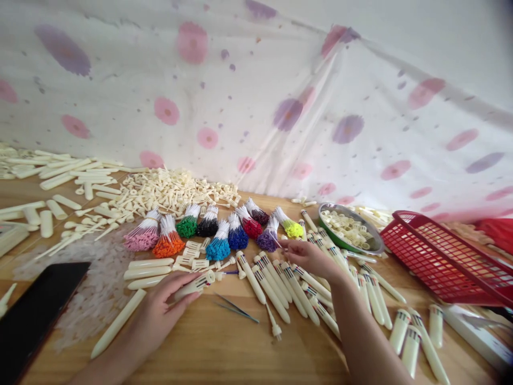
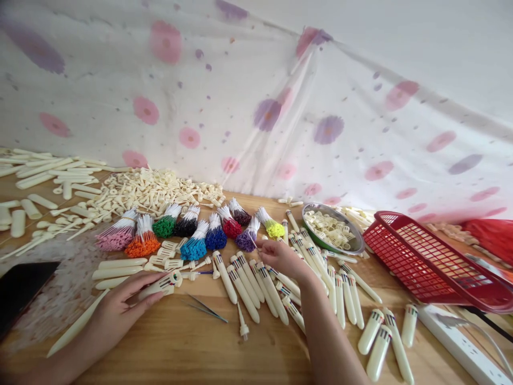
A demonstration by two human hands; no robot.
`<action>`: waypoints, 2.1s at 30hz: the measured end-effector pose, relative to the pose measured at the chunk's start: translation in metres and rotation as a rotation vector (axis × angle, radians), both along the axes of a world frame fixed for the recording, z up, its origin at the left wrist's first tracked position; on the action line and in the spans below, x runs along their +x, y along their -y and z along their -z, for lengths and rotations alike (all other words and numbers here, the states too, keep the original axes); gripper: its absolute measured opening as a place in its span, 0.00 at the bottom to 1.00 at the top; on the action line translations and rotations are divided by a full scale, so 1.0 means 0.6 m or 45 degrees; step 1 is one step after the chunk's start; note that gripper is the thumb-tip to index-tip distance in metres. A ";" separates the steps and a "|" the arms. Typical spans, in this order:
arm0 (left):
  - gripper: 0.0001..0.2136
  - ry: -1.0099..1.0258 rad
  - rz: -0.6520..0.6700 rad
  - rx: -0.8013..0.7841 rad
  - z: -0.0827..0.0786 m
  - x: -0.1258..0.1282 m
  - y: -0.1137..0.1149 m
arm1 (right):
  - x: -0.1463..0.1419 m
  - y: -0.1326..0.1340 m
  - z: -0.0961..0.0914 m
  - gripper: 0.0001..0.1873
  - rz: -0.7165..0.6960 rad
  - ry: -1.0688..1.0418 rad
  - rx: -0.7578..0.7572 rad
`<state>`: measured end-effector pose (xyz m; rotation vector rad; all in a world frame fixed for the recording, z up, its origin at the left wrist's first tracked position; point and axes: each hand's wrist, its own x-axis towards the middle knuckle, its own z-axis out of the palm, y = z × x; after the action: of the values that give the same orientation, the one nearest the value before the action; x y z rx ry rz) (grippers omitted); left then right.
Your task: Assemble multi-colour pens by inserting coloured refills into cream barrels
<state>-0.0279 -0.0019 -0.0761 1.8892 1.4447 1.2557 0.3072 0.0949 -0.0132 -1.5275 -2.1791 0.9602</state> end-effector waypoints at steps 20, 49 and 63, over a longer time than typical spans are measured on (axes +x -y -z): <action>0.11 -0.180 0.148 0.264 -0.010 -0.003 0.003 | -0.132 0.083 0.020 0.13 -0.276 -1.235 -1.088; 0.12 -0.211 -0.044 0.210 0.007 -0.021 -0.009 | -0.108 0.059 0.044 0.17 -0.164 -1.252 -1.042; 0.11 -0.120 -0.087 0.242 -0.007 -0.010 -0.004 | -0.107 0.060 0.048 0.14 -0.154 -1.247 -1.042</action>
<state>-0.0336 0.0003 -0.0722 2.0635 1.4952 1.3958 0.2429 0.0591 -0.0419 -0.7919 -1.2003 2.2101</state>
